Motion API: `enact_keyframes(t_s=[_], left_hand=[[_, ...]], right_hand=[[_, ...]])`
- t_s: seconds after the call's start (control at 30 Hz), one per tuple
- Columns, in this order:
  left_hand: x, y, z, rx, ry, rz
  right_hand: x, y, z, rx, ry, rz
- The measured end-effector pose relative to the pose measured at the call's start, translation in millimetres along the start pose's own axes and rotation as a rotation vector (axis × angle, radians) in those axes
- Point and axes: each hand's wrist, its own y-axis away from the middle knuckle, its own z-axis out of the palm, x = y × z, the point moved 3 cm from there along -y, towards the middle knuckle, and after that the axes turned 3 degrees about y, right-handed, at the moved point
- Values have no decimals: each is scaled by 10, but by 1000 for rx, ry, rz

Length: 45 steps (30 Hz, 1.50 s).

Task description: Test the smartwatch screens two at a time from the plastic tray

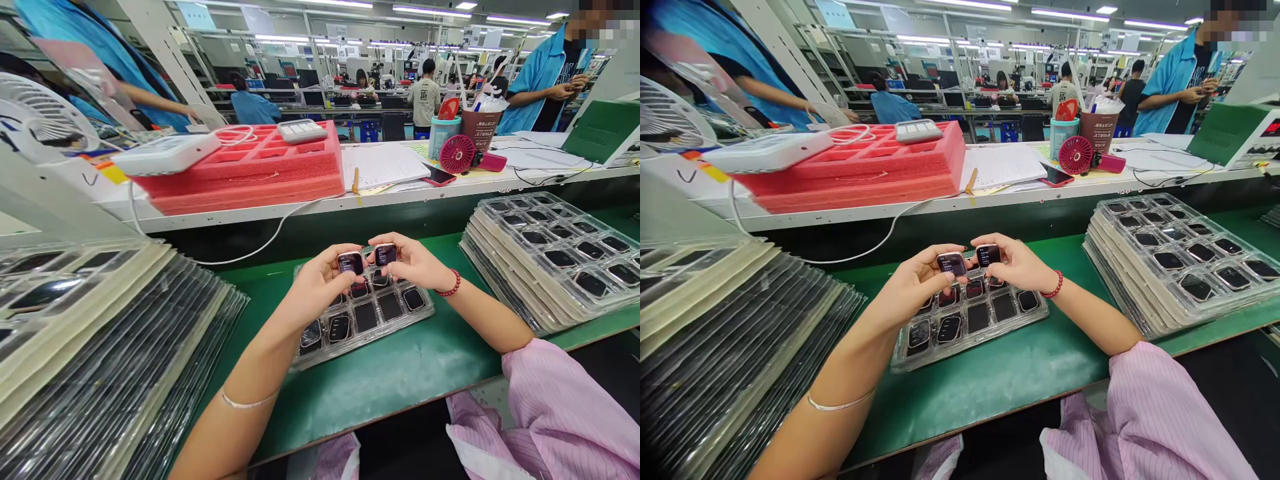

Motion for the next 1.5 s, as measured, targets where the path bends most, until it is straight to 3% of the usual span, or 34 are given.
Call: enact_keyframes(t_s=[0.17,0.73,1.5], left_hand=[[-6,15,-18,58,-14,-15],[-18,22,14,11,-41,-8],[-7,6,1,70,-6,12]], right_hand=[[13,5,-13,-20,-29,36],[-20,23,24,-33,-17,63],[-2,7,22,-32,-24,56]])
